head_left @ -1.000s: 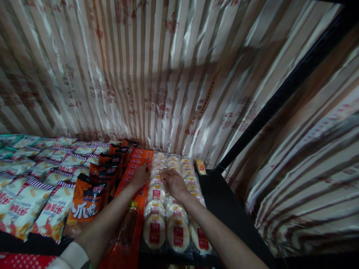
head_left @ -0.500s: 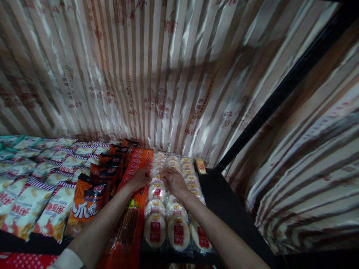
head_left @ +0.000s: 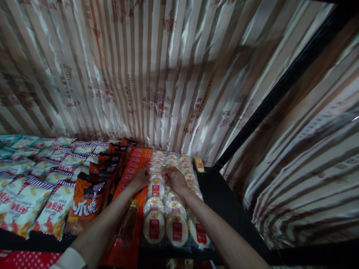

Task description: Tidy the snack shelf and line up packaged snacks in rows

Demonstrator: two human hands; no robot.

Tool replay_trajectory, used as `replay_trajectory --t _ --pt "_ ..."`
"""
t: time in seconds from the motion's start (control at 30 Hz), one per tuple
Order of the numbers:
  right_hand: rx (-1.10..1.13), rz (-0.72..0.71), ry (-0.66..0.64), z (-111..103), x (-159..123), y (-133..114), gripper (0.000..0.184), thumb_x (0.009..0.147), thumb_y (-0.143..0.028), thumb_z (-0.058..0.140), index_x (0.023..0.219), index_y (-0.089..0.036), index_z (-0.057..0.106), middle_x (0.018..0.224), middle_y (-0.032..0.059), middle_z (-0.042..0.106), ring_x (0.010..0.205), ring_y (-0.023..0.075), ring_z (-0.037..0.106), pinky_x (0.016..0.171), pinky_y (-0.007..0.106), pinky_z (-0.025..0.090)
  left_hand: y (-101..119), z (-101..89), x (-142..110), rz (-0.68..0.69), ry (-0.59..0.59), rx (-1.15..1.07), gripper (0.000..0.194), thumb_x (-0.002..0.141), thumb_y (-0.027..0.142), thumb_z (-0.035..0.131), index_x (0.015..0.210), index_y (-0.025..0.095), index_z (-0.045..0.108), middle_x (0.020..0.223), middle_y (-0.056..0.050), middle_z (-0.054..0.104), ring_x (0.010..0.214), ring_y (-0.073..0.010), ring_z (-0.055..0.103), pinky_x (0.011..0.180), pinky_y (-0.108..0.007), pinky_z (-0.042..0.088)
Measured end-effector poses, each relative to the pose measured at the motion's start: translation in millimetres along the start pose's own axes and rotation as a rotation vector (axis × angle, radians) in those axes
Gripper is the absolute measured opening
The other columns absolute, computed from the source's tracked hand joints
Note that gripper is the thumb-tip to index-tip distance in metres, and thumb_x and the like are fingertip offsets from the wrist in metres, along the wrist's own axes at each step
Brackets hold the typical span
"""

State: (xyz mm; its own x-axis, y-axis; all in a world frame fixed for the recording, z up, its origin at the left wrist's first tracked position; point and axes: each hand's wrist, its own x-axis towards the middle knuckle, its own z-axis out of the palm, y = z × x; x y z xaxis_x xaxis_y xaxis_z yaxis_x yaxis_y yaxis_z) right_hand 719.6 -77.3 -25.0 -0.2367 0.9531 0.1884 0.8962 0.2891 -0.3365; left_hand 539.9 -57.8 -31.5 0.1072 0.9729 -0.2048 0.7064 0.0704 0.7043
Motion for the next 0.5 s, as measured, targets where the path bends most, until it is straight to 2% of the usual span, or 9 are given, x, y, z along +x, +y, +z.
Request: replay_trajectory --t 0.17,0.3,0.37,0.5 --pt "0.001 -0.001 0.010 4.4 -1.4 0.4 0.018 0.081 -0.009 0.054 0.083 -0.021 0.066 0.087 0.0027 0.065 0.087 0.0162 0.057 0.079 0.025 0.043 0.3 -0.2 1.4 -0.005 0.018 0.008 0.010 0.078 0.009 0.049 0.075 0.015 0.057 0.061 0.001 0.061 0.055 -0.0097 0.055 0.052 -0.019 0.037" --pt "0.022 -0.002 0.088 7.0 -7.9 0.6 0.019 0.083 -0.011 0.052 0.094 -0.020 0.065 0.095 0.0053 0.063 0.091 0.0167 0.056 0.082 0.026 0.044 -0.8 1.5 3.2 -0.005 0.025 0.024 0.010 0.077 0.010 0.050 0.073 0.016 0.057 0.062 0.000 0.062 0.059 -0.0112 0.057 0.053 -0.019 0.038" --pt "0.024 -0.011 0.117 6.6 -12.3 -0.1 0.018 0.083 -0.012 0.051 0.092 -0.020 0.066 0.094 0.0057 0.062 0.090 0.0169 0.056 0.080 0.027 0.045 -1.1 2.1 3.7 -0.005 0.030 0.032 0.010 0.077 0.009 0.050 0.074 0.016 0.058 0.063 0.000 0.062 0.059 -0.0115 0.057 0.054 -0.020 0.038" --pt "0.021 -0.101 0.080 0.8 -21.9 -3.4 0.015 0.084 -0.013 0.054 0.087 -0.020 0.067 0.089 0.0042 0.063 0.090 0.0173 0.055 0.081 0.027 0.044 -0.9 1.9 2.9 -0.005 0.040 0.048 0.011 0.077 0.009 0.050 0.076 0.016 0.059 0.063 0.000 0.062 0.058 -0.0118 0.057 0.054 -0.020 0.038"
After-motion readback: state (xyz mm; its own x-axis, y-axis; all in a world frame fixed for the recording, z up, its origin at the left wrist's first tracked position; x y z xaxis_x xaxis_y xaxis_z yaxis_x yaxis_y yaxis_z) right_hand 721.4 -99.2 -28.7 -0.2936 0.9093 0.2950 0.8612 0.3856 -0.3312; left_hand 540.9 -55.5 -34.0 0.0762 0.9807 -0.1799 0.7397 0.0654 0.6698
